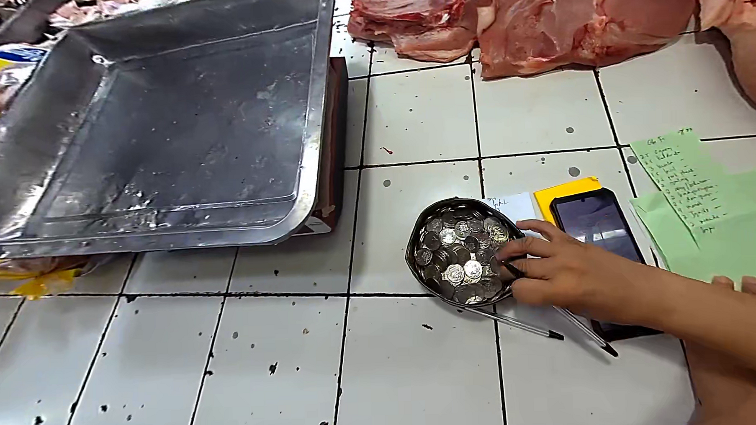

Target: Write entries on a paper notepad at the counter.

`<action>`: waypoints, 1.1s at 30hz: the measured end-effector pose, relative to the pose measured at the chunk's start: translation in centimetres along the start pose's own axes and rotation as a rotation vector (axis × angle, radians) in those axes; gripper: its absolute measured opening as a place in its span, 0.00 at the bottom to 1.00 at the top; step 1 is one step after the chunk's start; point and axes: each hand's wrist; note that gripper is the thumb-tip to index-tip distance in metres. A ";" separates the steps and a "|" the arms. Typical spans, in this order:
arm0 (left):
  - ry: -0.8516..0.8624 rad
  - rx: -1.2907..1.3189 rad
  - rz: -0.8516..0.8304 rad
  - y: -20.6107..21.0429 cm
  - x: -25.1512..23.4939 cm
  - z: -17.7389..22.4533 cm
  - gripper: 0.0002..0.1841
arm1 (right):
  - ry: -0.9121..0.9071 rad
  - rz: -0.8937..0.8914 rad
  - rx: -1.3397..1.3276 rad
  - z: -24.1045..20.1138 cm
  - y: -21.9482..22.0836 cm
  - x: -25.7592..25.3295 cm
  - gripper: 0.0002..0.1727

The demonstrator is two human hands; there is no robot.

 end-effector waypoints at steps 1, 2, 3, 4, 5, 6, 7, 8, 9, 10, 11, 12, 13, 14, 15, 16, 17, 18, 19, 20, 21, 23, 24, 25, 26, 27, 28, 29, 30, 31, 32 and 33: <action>0.001 0.015 0.010 0.0 0.0 0.0 0.29 | -0.001 0.015 -0.030 0.0 0.0 -0.2 0.08; -0.010 0.006 -0.006 0.0 0.0 0.0 0.29 | 0.005 0.030 -0.057 0.0 -0.1 -0.5 0.08; -0.020 -0.020 -0.021 0.0 0.1 0.1 0.29 | 0.019 0.040 -0.081 -0.1 -0.4 -0.8 0.08; -0.023 -0.036 -0.013 0.1 0.2 0.1 0.28 | 0.031 0.042 -0.093 -0.1 -0.6 -1.2 0.08; -0.021 -0.033 0.015 0.5 0.3 -0.1 0.28 | 0.043 0.045 -0.093 -0.1 -0.8 -1.6 0.08; -0.019 -0.015 0.053 0.9 0.4 -0.1 0.28 | 0.056 0.056 -0.092 -0.1 -0.8 -1.9 0.08; -0.012 0.005 0.088 1.2 0.4 -0.2 0.28 | 0.067 0.073 -0.099 -0.1 -0.7 -2.1 0.07; 0.012 0.015 0.132 1.2 0.4 -0.4 0.27 | 0.074 0.093 -0.109 0.0 -0.7 -2.3 0.07; 0.038 0.002 0.180 1.1 0.4 -0.4 0.26 | 0.078 0.115 -0.125 0.1 -0.9 -2.6 0.07; 0.045 -0.002 0.197 0.5 0.5 -0.1 0.25 | 0.077 0.129 -0.140 0.3 -1.2 -3.0 0.07; 0.053 0.002 0.219 -0.4 0.8 0.3 0.24 | 0.070 0.136 -0.145 0.6 -1.6 -3.4 0.07; 0.070 0.021 0.258 -1.0 1.2 0.7 0.22 | 0.063 0.137 -0.131 1.0 -2.1 -3.8 0.07; 0.081 0.022 0.265 -1.4 1.6 0.9 0.20 | 0.055 0.136 -0.114 1.4 -2.4 -4.2 0.08; 0.084 0.016 0.250 -1.4 1.7 1.0 0.20 | 0.050 0.134 -0.106 1.8 -2.7 -4.6 0.08; 0.082 0.011 0.233 -1.3 1.7 0.9 0.20 | 0.046 0.130 -0.098 2.3 -2.7 -5.0 0.08; 0.086 0.001 0.241 -1.0 1.7 0.7 0.20 | 0.046 0.124 -0.095 2.8 -2.6 -5.2 0.08; 0.092 -0.008 0.259 -0.9 1.6 0.6 0.20 | 0.050 0.117 -0.090 3.3 -2.4 -5.4 0.07; 0.092 -0.006 0.266 -0.9 1.6 0.6 0.20 | 0.055 0.117 -0.081 3.8 -2.0 -5.4 0.06; 0.086 0.004 0.264 -0.9 1.7 0.6 0.19 | 0.057 0.123 -0.081 4.3 -1.5 -5.3 0.06; 0.072 0.025 0.244 -1.0 1.8 0.6 0.19 | 0.059 0.132 -0.087 4.8 -1.0 -5.2 0.06; 0.060 0.036 0.233 -0.9 1.9 0.5 0.19 | 0.064 0.141 -0.088 5.1 -0.5 -4.9 0.06; 0.046 0.053 0.221 -0.6 1.9 0.2 0.19 | 0.075 0.154 -0.077 5.5 0.1 -4.4 0.07; 0.039 0.063 0.211 -0.2 1.7 0.1 0.19 | 0.076 0.160 -0.070 5.6 0.1 -4.3 0.07; 0.025 0.069 0.183 0.1 1.6 -0.1 0.20 | 0.077 0.160 -0.065 5.6 0.1 -4.2 0.07; 0.004 0.063 0.126 -0.2 1.5 0.0 0.21 | 0.085 0.160 -0.066 5.5 0.1 -4.1 0.07; -0.017 0.048 0.065 -1.1 1.6 0.3 0.21 | 0.095 0.161 -0.067 5.5 0.2 -4.0 0.07; 0.000 0.064 0.133 -0.5 1.7 0.2 0.21 | 0.104 0.159 -0.064 5.5 0.2 -3.9 0.07; 0.028 0.085 0.191 -0.4 1.9 0.1 0.19 | 0.110 0.159 -0.065 5.5 0.2 -3.9 0.07; 0.046 0.088 0.195 -0.6 2.0 0.1 0.19 | 0.118 0.161 -0.071 5.6 0.2 -3.7 0.07; 0.061 0.071 0.188 -0.7 2.1 0.0 0.19 | 0.125 0.169 -0.072 5.6 0.1 -3.5 0.07; 0.069 0.051 0.177 -0.8 2.1 -0.1 0.20 | 0.138 0.185 -0.077 5.5 -0.2 -3.2 0.07; 0.070 0.036 0.163 -0.8 2.1 -0.1 0.20 | 0.158 0.205 -0.079 5.4 -0.6 -2.9 0.08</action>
Point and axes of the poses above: each hand's wrist, its own x-axis away from the middle knuckle, its own y-axis out of the palm, z = x × y, and after that the axes turned 6 degrees about x, right-handed
